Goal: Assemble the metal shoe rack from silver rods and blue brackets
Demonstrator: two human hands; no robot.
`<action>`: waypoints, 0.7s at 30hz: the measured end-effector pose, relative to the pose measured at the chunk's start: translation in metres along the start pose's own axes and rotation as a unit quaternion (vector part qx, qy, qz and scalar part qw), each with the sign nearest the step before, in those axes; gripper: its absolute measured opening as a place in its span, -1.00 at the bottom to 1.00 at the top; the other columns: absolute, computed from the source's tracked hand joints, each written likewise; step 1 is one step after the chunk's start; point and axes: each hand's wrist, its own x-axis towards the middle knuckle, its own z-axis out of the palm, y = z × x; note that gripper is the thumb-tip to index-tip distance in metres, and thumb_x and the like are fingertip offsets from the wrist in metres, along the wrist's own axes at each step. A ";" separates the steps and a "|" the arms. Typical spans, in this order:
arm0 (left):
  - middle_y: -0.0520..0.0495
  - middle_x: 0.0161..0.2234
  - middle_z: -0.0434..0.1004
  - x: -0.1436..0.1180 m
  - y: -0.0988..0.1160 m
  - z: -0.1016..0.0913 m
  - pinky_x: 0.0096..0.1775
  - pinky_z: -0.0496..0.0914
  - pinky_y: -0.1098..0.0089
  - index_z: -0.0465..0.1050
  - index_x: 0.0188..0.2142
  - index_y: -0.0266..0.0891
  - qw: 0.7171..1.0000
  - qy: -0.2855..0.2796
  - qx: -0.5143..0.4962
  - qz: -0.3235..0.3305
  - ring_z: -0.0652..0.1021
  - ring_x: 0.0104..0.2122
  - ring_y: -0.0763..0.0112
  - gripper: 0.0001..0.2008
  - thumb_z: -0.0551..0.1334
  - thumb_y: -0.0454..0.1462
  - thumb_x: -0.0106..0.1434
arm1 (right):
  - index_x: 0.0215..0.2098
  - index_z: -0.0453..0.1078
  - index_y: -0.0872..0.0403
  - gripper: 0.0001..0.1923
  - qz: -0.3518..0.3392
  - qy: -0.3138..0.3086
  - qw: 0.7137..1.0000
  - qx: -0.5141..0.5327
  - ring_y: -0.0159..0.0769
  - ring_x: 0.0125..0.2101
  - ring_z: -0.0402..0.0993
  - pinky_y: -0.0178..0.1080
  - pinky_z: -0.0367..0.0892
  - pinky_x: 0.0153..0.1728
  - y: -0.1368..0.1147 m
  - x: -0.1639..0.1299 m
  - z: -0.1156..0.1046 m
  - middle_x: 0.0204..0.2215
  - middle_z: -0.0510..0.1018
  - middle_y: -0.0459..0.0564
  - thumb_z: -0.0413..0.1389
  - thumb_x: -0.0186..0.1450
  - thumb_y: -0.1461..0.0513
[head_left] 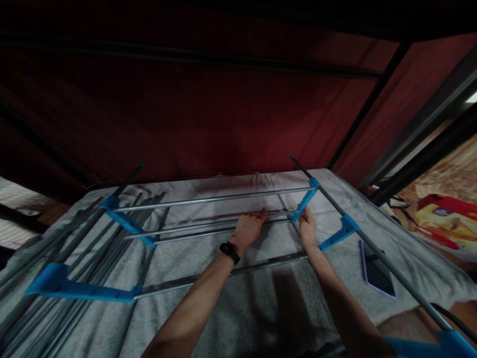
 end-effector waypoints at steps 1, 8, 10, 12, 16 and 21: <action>-0.24 0.07 0.53 0.000 0.000 0.000 -0.05 0.42 0.27 0.23 0.33 -0.12 1.000 0.001 -0.002 0.002 0.59 -0.07 0.25 -0.46 0.02 -0.41 0.39 | 0.14 0.43 -0.04 -0.41 0.002 0.009 1.000 -0.001 -0.09 0.13 0.36 0.02 0.21 0.21 -0.001 0.000 0.000 0.00 0.57 0.01 0.00 0.14 0.16; -0.23 0.05 0.55 0.002 -0.004 -0.001 -0.04 0.43 0.24 0.25 0.32 -0.17 1.000 0.012 -0.013 0.017 0.58 -0.07 0.24 -0.49 0.03 -0.39 0.40 | 0.11 0.46 -0.04 -0.43 0.007 0.010 1.000 -0.004 -0.10 0.00 0.44 0.04 0.28 0.13 0.009 0.001 -0.003 -0.07 0.59 0.01 0.03 0.12 0.17; -0.23 0.03 0.55 0.001 -0.004 -0.001 -0.05 0.44 0.24 0.25 0.31 -0.17 0.999 0.016 -0.018 0.022 0.58 -0.07 0.23 -0.49 0.02 -0.39 0.40 | 0.10 0.45 -0.01 -0.43 0.010 0.008 1.000 -0.002 -0.12 -0.06 0.46 0.05 0.29 0.10 0.014 0.002 -0.004 -0.10 0.59 0.01 0.03 0.11 0.16; -0.22 -0.01 0.57 0.000 -0.004 0.001 -0.08 0.45 0.25 0.25 0.30 -0.17 0.999 0.021 -0.018 0.029 0.59 -0.09 0.23 -0.50 0.01 -0.39 0.41 | 0.10 0.45 0.00 -0.42 0.007 0.014 1.000 -0.009 -0.13 -0.08 0.46 0.06 0.28 0.09 0.016 0.004 -0.005 -0.10 0.58 0.01 0.04 0.10 0.16; -0.21 -0.06 0.57 -0.003 -0.003 0.006 -0.12 0.45 0.25 0.29 0.26 -0.19 0.998 0.042 -0.005 0.034 0.60 -0.11 0.22 -0.55 -0.02 -0.38 0.42 | 0.12 0.41 0.01 -0.41 -0.012 -0.004 0.999 -0.032 -0.11 -0.06 0.47 0.07 0.26 0.12 0.020 0.004 -0.005 -0.09 0.57 0.04 0.05 0.10 0.15; -0.23 -0.04 0.57 -0.005 -0.002 0.012 -0.06 0.42 0.23 0.30 0.24 -0.23 0.997 0.068 0.008 0.036 0.59 -0.08 0.22 -0.56 0.00 -0.39 0.42 | 0.33 0.21 0.02 -0.23 0.000 0.017 0.996 -0.093 0.00 0.09 0.41 0.11 0.25 0.18 0.023 -0.028 -0.004 0.14 0.44 0.16 0.09 0.13 0.13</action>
